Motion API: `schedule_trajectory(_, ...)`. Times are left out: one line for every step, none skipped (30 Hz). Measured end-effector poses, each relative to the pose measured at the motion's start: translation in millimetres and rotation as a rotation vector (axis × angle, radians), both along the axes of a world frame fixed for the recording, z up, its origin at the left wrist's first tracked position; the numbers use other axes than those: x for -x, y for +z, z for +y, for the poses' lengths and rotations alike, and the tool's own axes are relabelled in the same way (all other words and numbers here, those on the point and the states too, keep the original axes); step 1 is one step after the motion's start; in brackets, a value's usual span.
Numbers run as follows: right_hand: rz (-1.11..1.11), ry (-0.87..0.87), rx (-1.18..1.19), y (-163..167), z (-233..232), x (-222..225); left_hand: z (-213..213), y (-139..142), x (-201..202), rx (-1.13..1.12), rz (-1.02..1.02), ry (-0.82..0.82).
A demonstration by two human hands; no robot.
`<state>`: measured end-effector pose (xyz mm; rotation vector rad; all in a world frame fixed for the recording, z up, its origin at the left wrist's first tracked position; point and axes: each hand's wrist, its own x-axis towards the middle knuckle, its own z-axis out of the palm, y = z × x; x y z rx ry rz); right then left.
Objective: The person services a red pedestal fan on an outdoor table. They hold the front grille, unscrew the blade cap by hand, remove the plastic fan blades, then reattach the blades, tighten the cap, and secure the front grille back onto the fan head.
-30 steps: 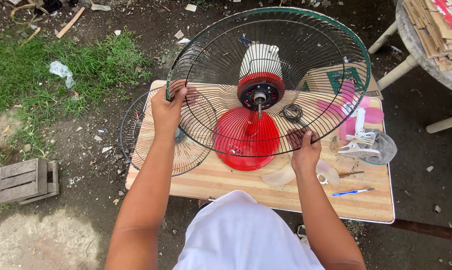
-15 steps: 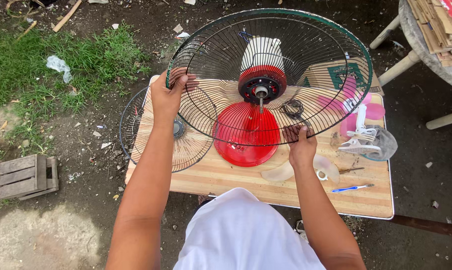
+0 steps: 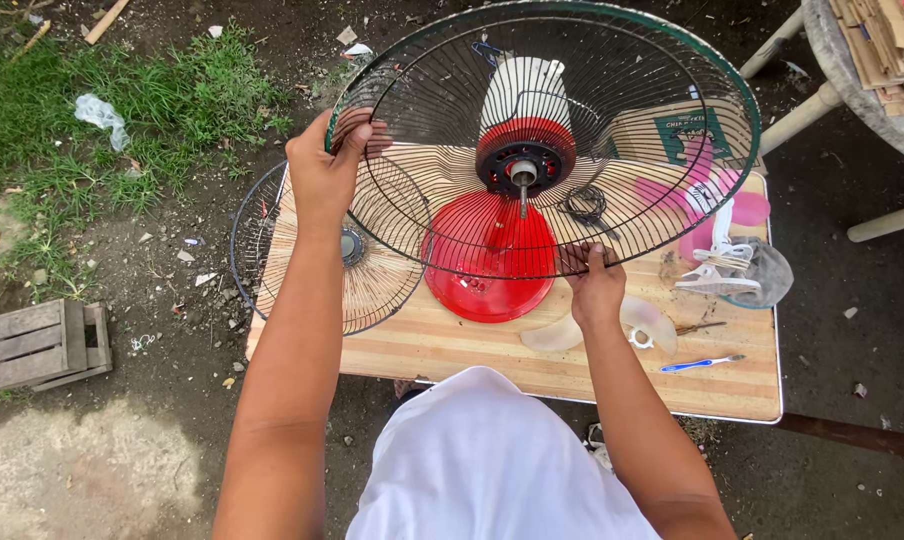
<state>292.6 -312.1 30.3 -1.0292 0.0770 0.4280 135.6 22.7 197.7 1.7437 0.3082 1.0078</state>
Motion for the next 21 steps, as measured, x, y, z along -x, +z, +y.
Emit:
schedule_trajectory(-0.019,-0.013,0.01,-3.1,-2.0,-0.4,-1.1,-2.1,-2.9,-0.013,0.007,0.006)
schedule_trajectory(-0.038,-0.023,0.019,-6.4,-3.8,-1.5,-2.2,-5.2,-5.9,0.01,-0.002,-0.001)
schedule_trajectory(-0.043,-0.027,0.037,-8.4,-5.6,-3.3,-3.4,-9.3,-9.3,0.033,-0.011,-0.007)
schedule_trajectory(-0.047,-0.032,0.054,-10.0,-7.7,-6.3,-4.5,-14.0,-13.1,0.054,-0.02,-0.014)
schedule_trajectory(-0.052,-0.039,0.071,-11.8,-9.3,-9.3,-4.4,-18.6,-16.7,0.082,-0.036,-0.025)
schedule_trajectory(-0.066,-0.043,0.101,-13.8,-12.1,-11.9,-4.6,-23.8,-19.9,0.113,-0.049,-0.038)
schedule_trajectory(-0.079,-0.048,0.135,-15.8,-15.9,-15.4,-5.5,-29.2,-21.9,0.146,-0.06,-0.052)
schedule_trajectory(-0.094,-0.054,0.167,-18.2,-19.3,-20.2,-6.4,-34.9,-24.2,0.141,-0.062,-0.05)
schedule_trajectory(-0.09,-0.023,0.168,-18.8,-21.5,-22.7,-5.8,-38.4,-24.1,0.135,-0.066,-0.049)
schedule_trajectory(-0.085,0.006,0.169,-20.0,-25.0,-25.1,-5.9,-42.4,-23.8,0.13,-0.068,-0.049)
schedule_trajectory(-0.08,0.037,0.169,-21.2,-27.9,-26.8,-5.6,-44.8,-22.7,0.168,-0.072,-0.07)
schedule_trajectory(-0.098,0.042,0.177,-22.3,-29.7,-27.6,-6.1,-47.4,-21.4,0.205,-0.077,-0.092)
schedule_trajectory(-0.115,0.048,0.186,-22.3,-30.9,-28.0,-6.0,-48.1,-20.0,0.242,-0.082,-0.113)
schedule_trajectory(-0.134,0.057,0.195,-25.0,-34.9,-28.1,-9.0,-50.6,-18.2,0.25,-0.092,-0.112)
schedule_trajectory(-0.138,0.061,0.213,-24.7,-36.0,-29.2,-10.1,-50.6,-17.3,0.257,-0.103,-0.111)
schedule_trajectory(-0.142,0.065,0.23,-25.3,-37.5,-30.7,-12.6,-51.5,-16.7,0.264,-0.114,-0.111)
schedule_trajectory(-0.144,0.069,0.246,-25.8,-38.8,-32.1,-14.5,-51.4,-16.7,0.272,-0.106,-0.099)
schedule_trajectory(-0.164,0.055,0.248,-26.2,-40.6,-32.8,-16.5,-51.5,-16.5,0.282,-0.097,-0.087)
schedule_trajectory(-0.184,0.043,0.25,-26.5,-42.5,-33.5,-18.4,-51.3,-16.6,0.292,-0.087,-0.074)
schedule_trajectory(-0.205,0.033,0.253,-26.5,-44.0,-34.0,-19.8,-51.0,-16.7,0.294,-0.085,-0.076)
schedule_trajectory(-0.202,0.028,0.263,-26.7,-46.1,-34.1,-21.0,-51.0,-16.8,0.296,-0.085,-0.076)
